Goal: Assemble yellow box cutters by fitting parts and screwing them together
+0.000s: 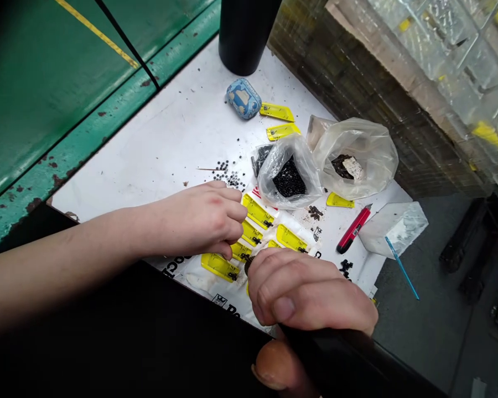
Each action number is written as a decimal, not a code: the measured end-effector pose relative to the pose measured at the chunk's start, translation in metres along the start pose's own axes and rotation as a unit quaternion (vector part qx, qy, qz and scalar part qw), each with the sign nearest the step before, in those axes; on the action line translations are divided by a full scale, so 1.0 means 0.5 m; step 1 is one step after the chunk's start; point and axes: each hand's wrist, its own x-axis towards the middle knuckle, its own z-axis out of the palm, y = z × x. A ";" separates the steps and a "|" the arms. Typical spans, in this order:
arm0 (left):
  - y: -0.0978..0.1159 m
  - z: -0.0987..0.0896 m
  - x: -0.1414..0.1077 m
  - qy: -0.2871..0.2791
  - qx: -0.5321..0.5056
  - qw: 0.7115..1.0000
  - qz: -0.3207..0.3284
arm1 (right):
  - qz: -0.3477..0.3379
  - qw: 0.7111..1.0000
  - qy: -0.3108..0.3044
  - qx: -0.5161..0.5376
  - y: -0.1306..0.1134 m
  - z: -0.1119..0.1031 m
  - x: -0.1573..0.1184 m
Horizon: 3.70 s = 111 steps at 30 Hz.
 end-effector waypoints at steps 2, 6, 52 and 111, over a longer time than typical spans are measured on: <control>0.000 0.000 0.000 0.005 -0.003 1.000 0.001 | 0.009 1.000 0.005 -0.009 -0.003 0.001 -0.004; 0.000 0.002 0.000 0.004 -0.001 1.000 0.002 | 0.012 0.999 0.027 -0.013 -0.003 0.003 -0.012; 0.000 0.000 0.002 -0.018 0.000 1.000 0.014 | -0.028 0.995 0.082 0.051 0.018 -0.001 0.000; -0.006 -0.039 0.139 0.167 -0.033 0.985 -0.034 | -0.046 0.972 0.228 -0.044 -0.036 -0.075 0.021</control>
